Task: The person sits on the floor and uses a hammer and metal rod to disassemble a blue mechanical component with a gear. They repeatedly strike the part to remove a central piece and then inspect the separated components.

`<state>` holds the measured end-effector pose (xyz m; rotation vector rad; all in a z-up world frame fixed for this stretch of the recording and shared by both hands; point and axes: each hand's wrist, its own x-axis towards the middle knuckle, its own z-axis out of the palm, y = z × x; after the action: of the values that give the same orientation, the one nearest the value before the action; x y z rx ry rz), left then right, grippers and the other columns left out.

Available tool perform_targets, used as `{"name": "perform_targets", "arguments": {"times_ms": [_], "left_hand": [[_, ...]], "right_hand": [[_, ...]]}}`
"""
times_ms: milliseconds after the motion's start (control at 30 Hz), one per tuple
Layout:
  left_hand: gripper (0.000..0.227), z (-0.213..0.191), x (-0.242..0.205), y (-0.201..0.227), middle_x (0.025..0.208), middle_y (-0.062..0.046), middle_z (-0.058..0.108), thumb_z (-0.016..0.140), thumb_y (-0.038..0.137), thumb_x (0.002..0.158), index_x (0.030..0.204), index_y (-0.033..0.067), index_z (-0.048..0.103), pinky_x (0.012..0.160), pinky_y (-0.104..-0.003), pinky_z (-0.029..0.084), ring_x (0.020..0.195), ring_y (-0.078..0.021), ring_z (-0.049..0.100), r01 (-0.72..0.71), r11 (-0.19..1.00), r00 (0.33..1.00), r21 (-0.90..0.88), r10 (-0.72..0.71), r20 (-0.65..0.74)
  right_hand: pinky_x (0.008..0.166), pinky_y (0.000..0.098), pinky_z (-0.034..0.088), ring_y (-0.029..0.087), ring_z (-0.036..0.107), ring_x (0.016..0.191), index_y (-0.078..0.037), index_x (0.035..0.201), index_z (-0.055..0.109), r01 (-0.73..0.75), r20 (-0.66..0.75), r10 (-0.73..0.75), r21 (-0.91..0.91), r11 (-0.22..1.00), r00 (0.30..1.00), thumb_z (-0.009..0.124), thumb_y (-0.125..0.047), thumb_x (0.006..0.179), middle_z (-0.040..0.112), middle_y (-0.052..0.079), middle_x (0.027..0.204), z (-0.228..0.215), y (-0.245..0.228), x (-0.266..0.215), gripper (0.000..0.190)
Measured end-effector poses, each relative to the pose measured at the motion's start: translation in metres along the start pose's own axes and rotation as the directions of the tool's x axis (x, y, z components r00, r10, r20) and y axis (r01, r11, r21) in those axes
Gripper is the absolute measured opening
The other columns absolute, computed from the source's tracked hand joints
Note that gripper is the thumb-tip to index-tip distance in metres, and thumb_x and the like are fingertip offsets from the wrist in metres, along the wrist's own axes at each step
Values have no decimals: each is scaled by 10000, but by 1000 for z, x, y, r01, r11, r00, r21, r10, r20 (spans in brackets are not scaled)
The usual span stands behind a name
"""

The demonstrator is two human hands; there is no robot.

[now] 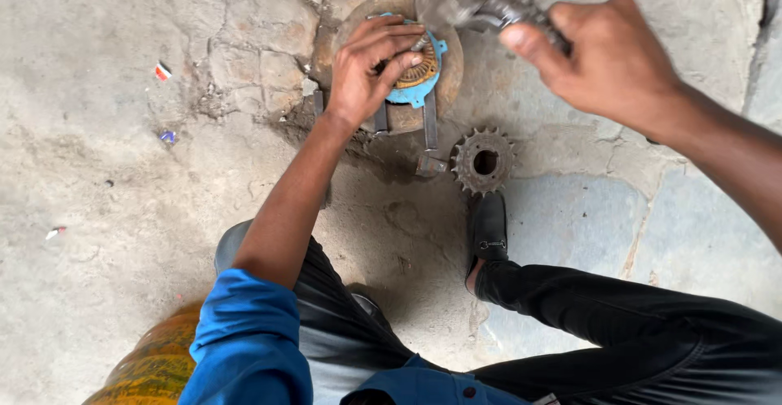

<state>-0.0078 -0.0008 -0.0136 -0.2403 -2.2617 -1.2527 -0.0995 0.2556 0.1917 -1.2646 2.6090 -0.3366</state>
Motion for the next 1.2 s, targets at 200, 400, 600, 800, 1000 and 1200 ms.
{"name": "perform_targets", "arguments": {"times_ms": [200,400,600,800,1000,1200], "left_hand": [[243,-4,-7,8,1235,-35,764,767,306,973,1102,103,805,1100,-451,536,1274,-286,652,38,999,999,-19,-38,16],[245,4,-1,10,1198,-27,773,761,334,975,1092,124,806,1101,-454,544,1261,-260,669,36,999,999,-11,-36,0],[262,3,-6,6,1215,-29,779,738,332,978,1130,128,798,1098,-462,537,1272,-272,658,45,998,999,-48,-44,20],[242,2,-8,-2,1168,-44,785,752,331,972,1088,126,808,1121,-488,512,1263,-271,665,38,999,999,27,-38,8],[233,0,6,0,1197,-49,777,731,356,1006,1108,158,800,1125,-466,521,1267,-258,674,8,1000,1000,25,-7,-25],[242,7,-13,3,1210,-29,784,730,348,1012,1139,155,797,1149,-481,501,1284,-250,668,64,998,998,-3,-64,27]], "right_hand": [[336,287,340,124,496,398,-25,771,536,144,-113,-126,167,975,986,542,-487,1156,476,24,492,23,19,-16,601],[324,362,310,205,399,277,-26,656,548,63,110,-47,-151,987,993,558,-480,1044,406,80,359,10,4,-2,597],[385,232,378,69,522,486,-49,809,543,251,-185,-210,235,939,960,441,-461,1209,517,-25,598,-7,8,-9,584],[288,336,297,181,409,262,2,744,621,39,175,-9,-173,984,984,526,-478,1048,438,66,359,29,21,-2,576],[366,312,326,162,449,374,-5,717,588,143,-1,-143,5,990,990,523,-489,1138,461,63,445,-14,-10,12,645],[408,265,398,122,539,454,-32,823,557,240,-113,-222,188,952,969,428,-463,1165,521,29,540,15,23,-19,565]]}}
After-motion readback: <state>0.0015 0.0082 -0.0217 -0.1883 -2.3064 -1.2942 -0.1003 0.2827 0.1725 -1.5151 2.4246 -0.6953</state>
